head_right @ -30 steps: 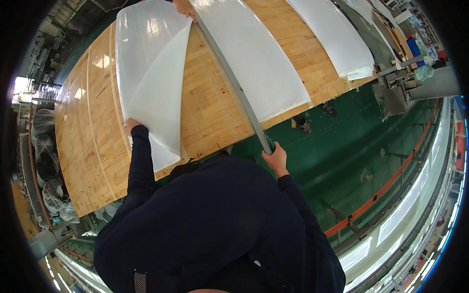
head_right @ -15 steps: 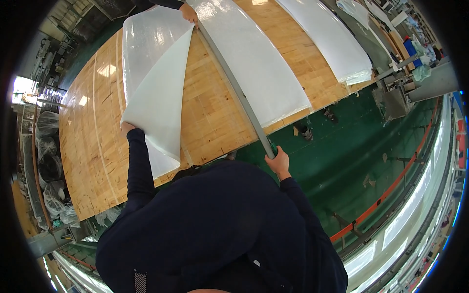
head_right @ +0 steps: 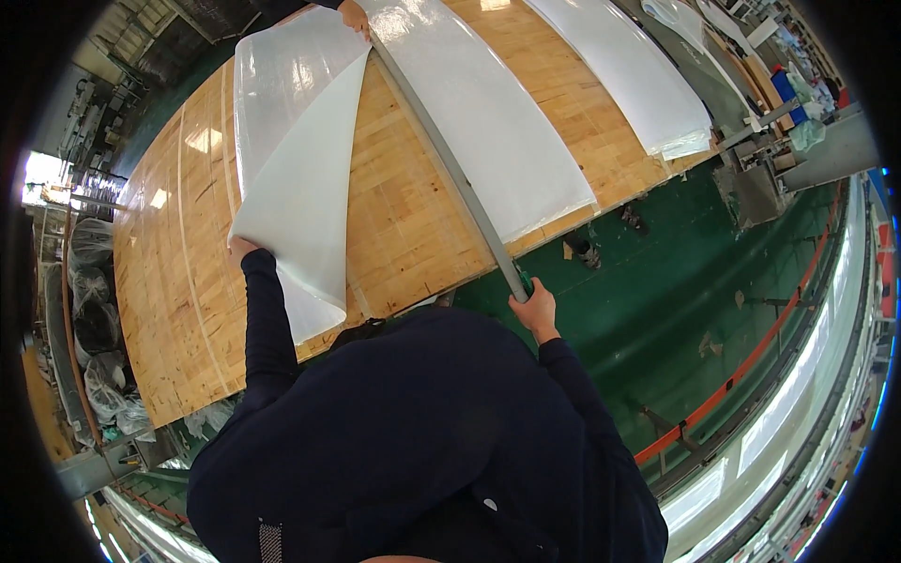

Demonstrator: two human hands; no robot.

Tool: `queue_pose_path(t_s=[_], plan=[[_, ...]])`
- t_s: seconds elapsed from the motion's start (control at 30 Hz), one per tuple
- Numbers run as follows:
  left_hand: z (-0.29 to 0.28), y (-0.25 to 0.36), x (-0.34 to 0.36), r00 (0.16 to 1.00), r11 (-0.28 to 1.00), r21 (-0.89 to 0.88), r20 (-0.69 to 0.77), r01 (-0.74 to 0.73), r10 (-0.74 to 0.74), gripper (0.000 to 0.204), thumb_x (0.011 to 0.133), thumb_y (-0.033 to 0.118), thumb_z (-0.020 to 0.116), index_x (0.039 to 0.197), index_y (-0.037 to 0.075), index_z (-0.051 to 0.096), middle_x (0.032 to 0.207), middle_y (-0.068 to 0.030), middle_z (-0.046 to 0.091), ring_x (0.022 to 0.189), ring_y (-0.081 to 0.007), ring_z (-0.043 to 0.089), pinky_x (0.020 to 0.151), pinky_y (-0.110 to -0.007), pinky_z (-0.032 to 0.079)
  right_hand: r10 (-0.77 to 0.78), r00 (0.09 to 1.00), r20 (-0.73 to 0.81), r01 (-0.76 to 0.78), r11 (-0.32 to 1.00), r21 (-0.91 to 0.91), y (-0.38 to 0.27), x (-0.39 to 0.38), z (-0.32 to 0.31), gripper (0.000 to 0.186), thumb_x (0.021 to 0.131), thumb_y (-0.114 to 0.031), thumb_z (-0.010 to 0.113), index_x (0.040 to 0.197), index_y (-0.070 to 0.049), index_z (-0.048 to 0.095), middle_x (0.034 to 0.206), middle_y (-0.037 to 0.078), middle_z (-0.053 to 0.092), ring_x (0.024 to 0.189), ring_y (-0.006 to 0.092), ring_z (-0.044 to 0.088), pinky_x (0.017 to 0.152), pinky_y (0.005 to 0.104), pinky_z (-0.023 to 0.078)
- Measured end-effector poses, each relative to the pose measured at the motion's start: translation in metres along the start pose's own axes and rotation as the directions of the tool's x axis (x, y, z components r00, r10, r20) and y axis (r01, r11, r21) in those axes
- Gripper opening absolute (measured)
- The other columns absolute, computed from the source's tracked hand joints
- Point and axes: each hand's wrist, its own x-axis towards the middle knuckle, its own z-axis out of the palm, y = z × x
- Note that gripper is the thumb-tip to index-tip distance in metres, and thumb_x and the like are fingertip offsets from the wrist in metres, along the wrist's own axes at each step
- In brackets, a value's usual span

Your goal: The person is measuring and cutting large sheets of white plastic or fabric on a long table in a workshop.

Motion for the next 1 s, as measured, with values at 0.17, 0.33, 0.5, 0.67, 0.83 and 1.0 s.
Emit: queue_pose_path(t_s=[0.17, 0.33, 0.5, 0.67, 0.83, 1.0], plan=[[-0.001, 0.001, -0.003, 1.0, 1.0, 0.008, -0.031, -0.003, 0.003, 0.012, 0.072, 0.006, 0.046, 0.074, -0.003, 0.054, 0.073, -0.0039, 0.055, 0.06, -0.0161, 0.049, 0.054, -0.031, 0.041, -0.017, 1.0, -0.019, 0.016, 1.0, -0.022, -0.001, -0.001, 0.0, 0.064, 0.067, -0.032, 0.07, 0.114, 0.008, 0.051, 0.089, 0.025, 0.062, 0.083, 0.0365, 0.062, 0.072, 0.0416, 0.049], [-0.012, -0.009, 0.008, 1.0, 0.999, -0.044, -0.014, 0.001, -0.002, 0.009, 0.071, 0.005, 0.045, 0.072, -0.002, 0.051, 0.071, -0.0032, 0.053, 0.059, -0.016, 0.047, 0.053, -0.031, 0.039, -0.029, 0.999, -0.038, 0.028, 0.999, -0.039, 0.003, 0.0, 0.003, 0.065, 0.066, -0.032, 0.07, 0.114, 0.008, 0.051, 0.09, 0.025, 0.062, 0.084, 0.0368, 0.062, 0.073, 0.0419, 0.049], [-0.022, -0.013, 0.009, 0.998, 0.988, 0.156, 0.055, -0.019, 0.011, 0.021, 0.08, 0.01, 0.039, 0.078, -0.002, 0.056, 0.077, -0.0065, 0.06, 0.063, -0.0193, 0.056, 0.056, -0.032, 0.046, -0.012, 1.0, -0.006, 0.012, 1.0, -0.022, 0.008, 0.002, 0.006, 0.067, 0.066, -0.031, 0.071, 0.113, 0.011, 0.05, 0.09, 0.026, 0.061, 0.084, 0.0367, 0.062, 0.073, 0.0405, 0.048], [-0.026, -0.009, -0.002, 0.998, 0.981, 0.188, 0.046, -0.04, 0.032, 0.018, 0.069, 0.007, 0.045, 0.076, -0.006, 0.055, 0.073, -0.0079, 0.056, 0.06, -0.0192, 0.05, 0.053, -0.034, 0.04, -0.038, 0.999, -0.035, 0.037, 0.999, -0.032, 0.012, 0.002, 0.008, 0.065, 0.067, -0.031, 0.071, 0.111, 0.011, 0.05, 0.087, 0.024, 0.062, 0.08, 0.0346, 0.063, 0.071, 0.0398, 0.049], [-0.037, -0.016, -0.003, 0.997, 0.959, 0.273, 0.05, -0.072, 0.06, 0.011, 0.069, 0.008, 0.046, 0.068, -0.003, 0.05, 0.069, -0.0047, 0.051, 0.057, -0.0171, 0.045, 0.051, -0.033, 0.037, -0.023, 1.0, -0.014, 0.023, 1.0, -0.016, 0.009, 0.002, 0.006, 0.065, 0.067, -0.03, 0.071, 0.112, 0.011, 0.05, 0.087, 0.024, 0.062, 0.081, 0.0343, 0.063, 0.071, 0.0395, 0.049], [-0.049, -0.025, 0.007, 0.962, 0.861, 0.432, 0.164, -0.268, 0.217, 0.01, 0.07, 0.008, 0.046, 0.065, -0.001, 0.046, 0.067, -0.0028, 0.048, 0.057, -0.0162, 0.043, 0.052, -0.033, 0.036, -0.01, 1.0, -0.002, 0.01, 1.0, -0.017, 0.002, 0.001, 0.002, 0.067, 0.067, -0.031, 0.071, 0.113, 0.012, 0.049, 0.089, 0.026, 0.062, 0.083, 0.0349, 0.063, 0.072, 0.0398, 0.049]])
